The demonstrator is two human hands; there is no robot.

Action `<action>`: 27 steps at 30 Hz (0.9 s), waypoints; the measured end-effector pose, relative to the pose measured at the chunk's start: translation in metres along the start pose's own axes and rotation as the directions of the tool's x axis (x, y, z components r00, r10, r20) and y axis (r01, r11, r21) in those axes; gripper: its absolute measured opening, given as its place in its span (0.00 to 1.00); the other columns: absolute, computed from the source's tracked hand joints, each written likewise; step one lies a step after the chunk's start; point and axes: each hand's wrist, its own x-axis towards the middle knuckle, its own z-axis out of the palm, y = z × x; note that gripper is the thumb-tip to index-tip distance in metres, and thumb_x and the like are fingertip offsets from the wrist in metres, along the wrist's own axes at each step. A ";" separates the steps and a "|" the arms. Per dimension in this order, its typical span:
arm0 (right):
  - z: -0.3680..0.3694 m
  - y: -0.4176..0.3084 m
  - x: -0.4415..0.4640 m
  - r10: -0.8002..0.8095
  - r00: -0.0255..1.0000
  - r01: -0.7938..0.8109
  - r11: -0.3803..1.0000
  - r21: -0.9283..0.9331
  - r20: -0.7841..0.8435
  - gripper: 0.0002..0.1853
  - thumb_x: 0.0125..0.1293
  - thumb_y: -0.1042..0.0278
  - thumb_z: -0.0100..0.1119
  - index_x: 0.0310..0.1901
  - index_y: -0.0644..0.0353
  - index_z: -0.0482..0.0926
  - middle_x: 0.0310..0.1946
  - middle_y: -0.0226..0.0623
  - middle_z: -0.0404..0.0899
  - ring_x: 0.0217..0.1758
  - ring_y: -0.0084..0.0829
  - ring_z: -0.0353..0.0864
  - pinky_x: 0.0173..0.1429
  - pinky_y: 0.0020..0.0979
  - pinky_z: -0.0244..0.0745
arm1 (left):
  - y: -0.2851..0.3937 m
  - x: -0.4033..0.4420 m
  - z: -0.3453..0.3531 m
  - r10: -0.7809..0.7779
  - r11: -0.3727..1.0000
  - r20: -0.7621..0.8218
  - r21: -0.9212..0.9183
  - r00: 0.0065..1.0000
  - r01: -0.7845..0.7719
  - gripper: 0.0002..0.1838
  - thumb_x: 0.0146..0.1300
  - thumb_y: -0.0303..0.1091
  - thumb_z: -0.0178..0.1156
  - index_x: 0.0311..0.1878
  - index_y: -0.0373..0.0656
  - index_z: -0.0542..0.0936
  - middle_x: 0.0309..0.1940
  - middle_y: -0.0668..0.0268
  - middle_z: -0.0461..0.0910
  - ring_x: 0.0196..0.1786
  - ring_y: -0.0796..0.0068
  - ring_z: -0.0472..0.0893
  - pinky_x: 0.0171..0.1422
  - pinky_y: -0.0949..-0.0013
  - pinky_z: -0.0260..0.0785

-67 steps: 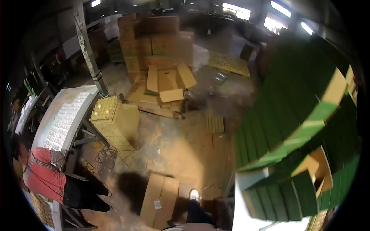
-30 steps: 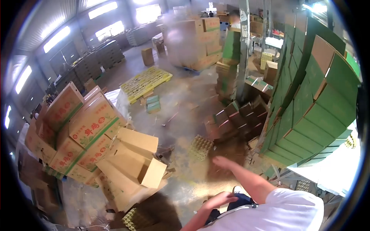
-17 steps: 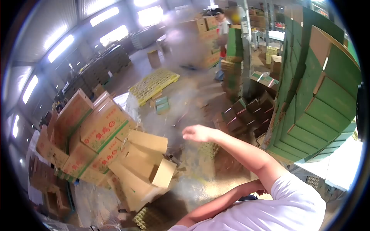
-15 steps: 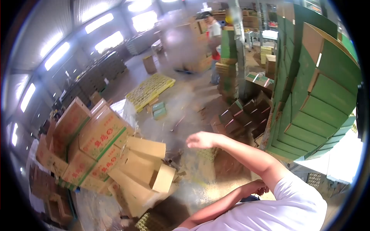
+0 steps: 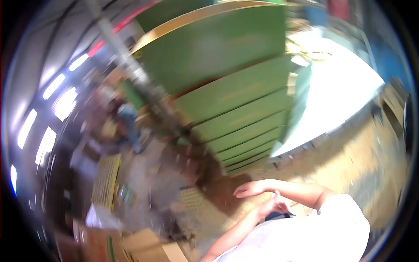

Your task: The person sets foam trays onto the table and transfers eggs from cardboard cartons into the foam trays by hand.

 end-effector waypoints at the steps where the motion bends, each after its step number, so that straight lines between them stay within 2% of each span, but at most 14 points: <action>1: -0.005 0.054 -0.034 0.065 0.993 -0.058 0.996 0.073 -0.096 0.32 0.82 0.44 0.52 0.75 0.62 0.71 0.73 0.43 0.75 0.77 0.38 0.71 0.82 0.39 0.64 | 0.020 0.015 -0.012 0.018 0.985 -0.023 0.170 1.000 -0.014 0.50 0.74 0.81 0.31 0.55 0.42 0.85 0.51 0.64 0.85 0.57 0.68 0.82 0.68 0.62 0.72; 2: -0.005 0.100 -0.078 0.169 0.966 -0.105 0.948 0.300 -0.196 0.36 0.80 0.41 0.54 0.73 0.66 0.72 0.68 0.47 0.79 0.73 0.42 0.76 0.79 0.41 0.69 | 0.050 0.032 -0.014 -0.015 0.961 -0.048 0.275 0.999 0.027 0.47 0.78 0.76 0.33 0.56 0.38 0.84 0.53 0.62 0.84 0.58 0.68 0.83 0.70 0.61 0.72; 3: 0.004 0.136 -0.126 0.314 0.886 -0.219 0.932 0.290 -0.341 0.34 0.78 0.41 0.55 0.70 0.65 0.76 0.65 0.49 0.82 0.69 0.43 0.79 0.75 0.41 0.72 | 0.064 0.054 -0.022 0.043 0.950 0.036 0.308 0.998 -0.052 0.45 0.79 0.74 0.34 0.57 0.38 0.83 0.53 0.63 0.84 0.57 0.69 0.82 0.69 0.62 0.71; 5: 0.023 0.206 -0.222 0.558 0.595 -0.407 0.830 0.382 -0.579 0.31 0.75 0.42 0.59 0.63 0.64 0.83 0.58 0.51 0.87 0.62 0.45 0.86 0.68 0.43 0.78 | 0.084 0.104 -0.029 0.050 0.958 0.119 0.273 0.992 -0.081 0.43 0.81 0.72 0.37 0.59 0.38 0.81 0.52 0.63 0.83 0.56 0.71 0.81 0.67 0.65 0.71; 8: 0.099 0.327 -0.326 0.755 -0.263 -0.272 0.539 0.797 -0.601 0.27 0.71 0.51 0.62 0.57 0.69 0.85 0.52 0.60 0.88 0.61 0.51 0.87 0.66 0.46 0.79 | 0.091 0.176 -0.059 -0.118 0.968 0.034 0.229 0.992 0.107 0.37 0.83 0.66 0.41 0.61 0.37 0.80 0.53 0.65 0.82 0.57 0.76 0.79 0.65 0.69 0.70; 9: 0.120 0.360 -0.358 0.773 -0.365 -0.205 0.477 0.855 -0.519 0.24 0.72 0.56 0.60 0.57 0.71 0.84 0.54 0.62 0.86 0.62 0.51 0.86 0.66 0.47 0.79 | 0.091 0.197 -0.066 -0.135 0.941 -0.043 0.308 0.990 0.142 0.36 0.83 0.65 0.42 0.61 0.37 0.80 0.54 0.66 0.82 0.57 0.76 0.79 0.65 0.69 0.71; 11: 0.174 0.422 -0.407 0.834 -0.451 -0.011 0.351 0.936 -0.318 0.23 0.73 0.57 0.59 0.58 0.71 0.83 0.56 0.63 0.85 0.63 0.52 0.85 0.67 0.47 0.78 | 0.079 0.218 -0.084 -0.083 0.870 -0.135 0.473 0.987 0.138 0.31 0.84 0.59 0.47 0.63 0.38 0.80 0.55 0.65 0.82 0.59 0.75 0.79 0.65 0.69 0.71; 14: 0.176 0.372 -0.413 0.788 -0.589 0.228 0.375 0.898 -0.180 0.23 0.75 0.55 0.56 0.55 0.71 0.84 0.54 0.62 0.87 0.59 0.54 0.87 0.64 0.46 0.79 | 0.084 0.244 -0.104 0.006 0.845 -0.234 0.521 0.972 0.120 0.25 0.84 0.52 0.52 0.62 0.39 0.82 0.57 0.65 0.83 0.62 0.71 0.79 0.69 0.66 0.70; 15: 0.188 0.393 -0.406 0.755 -0.602 0.056 0.364 0.930 -0.259 0.24 0.74 0.55 0.57 0.56 0.71 0.85 0.56 0.62 0.86 0.62 0.53 0.86 0.66 0.46 0.78 | 0.085 0.248 -0.109 0.084 0.760 -0.300 0.637 0.950 0.133 0.22 0.82 0.48 0.54 0.60 0.38 0.83 0.55 0.60 0.84 0.61 0.66 0.81 0.68 0.63 0.72; 17: 0.183 0.334 -0.397 0.703 -0.394 -0.309 0.505 0.806 -0.592 0.24 0.73 0.55 0.59 0.57 0.70 0.85 0.57 0.62 0.85 0.63 0.51 0.85 0.67 0.44 0.77 | 0.093 0.245 -0.117 0.229 0.561 -0.379 0.804 0.897 0.197 0.17 0.79 0.42 0.59 0.56 0.37 0.85 0.53 0.54 0.84 0.58 0.58 0.83 0.66 0.61 0.73; 19: 0.182 0.278 -0.390 0.761 -0.406 -0.241 0.445 0.863 -0.506 0.23 0.71 0.56 0.61 0.54 0.71 0.86 0.53 0.63 0.86 0.59 0.52 0.87 0.64 0.45 0.78 | 0.092 0.230 -0.123 0.376 0.472 -0.392 0.861 0.840 0.191 0.15 0.74 0.39 0.64 0.54 0.37 0.85 0.48 0.52 0.84 0.54 0.53 0.82 0.62 0.59 0.74; 22: 0.228 0.283 -0.384 0.801 -0.432 -0.069 0.430 0.900 -0.415 0.27 0.67 0.52 0.65 0.55 0.70 0.85 0.54 0.65 0.85 0.61 0.57 0.85 0.65 0.45 0.79 | 0.076 0.209 -0.136 0.295 0.595 -0.569 0.738 0.768 0.319 0.18 0.72 0.38 0.66 0.58 0.38 0.84 0.63 0.44 0.77 0.63 0.46 0.79 0.70 0.55 0.72; 25: 0.261 0.274 -0.372 0.901 -0.382 -0.117 0.175 0.978 -0.207 0.24 0.65 0.55 0.65 0.52 0.70 0.86 0.48 0.64 0.87 0.56 0.56 0.87 0.60 0.45 0.80 | 0.072 0.207 -0.136 0.390 0.303 -0.541 0.839 0.745 0.452 0.22 0.70 0.40 0.68 0.62 0.37 0.82 0.72 0.35 0.68 0.71 0.37 0.74 0.77 0.50 0.67; 27: 0.275 0.266 -0.374 0.927 -0.343 -0.082 0.133 0.988 -0.154 0.22 0.66 0.57 0.64 0.50 0.70 0.87 0.45 0.61 0.88 0.52 0.51 0.89 0.58 0.46 0.81 | 0.075 0.211 -0.137 0.389 0.297 -0.571 0.821 0.723 0.488 0.32 0.69 0.42 0.69 0.71 0.37 0.74 0.74 0.31 0.64 0.75 0.31 0.68 0.80 0.46 0.63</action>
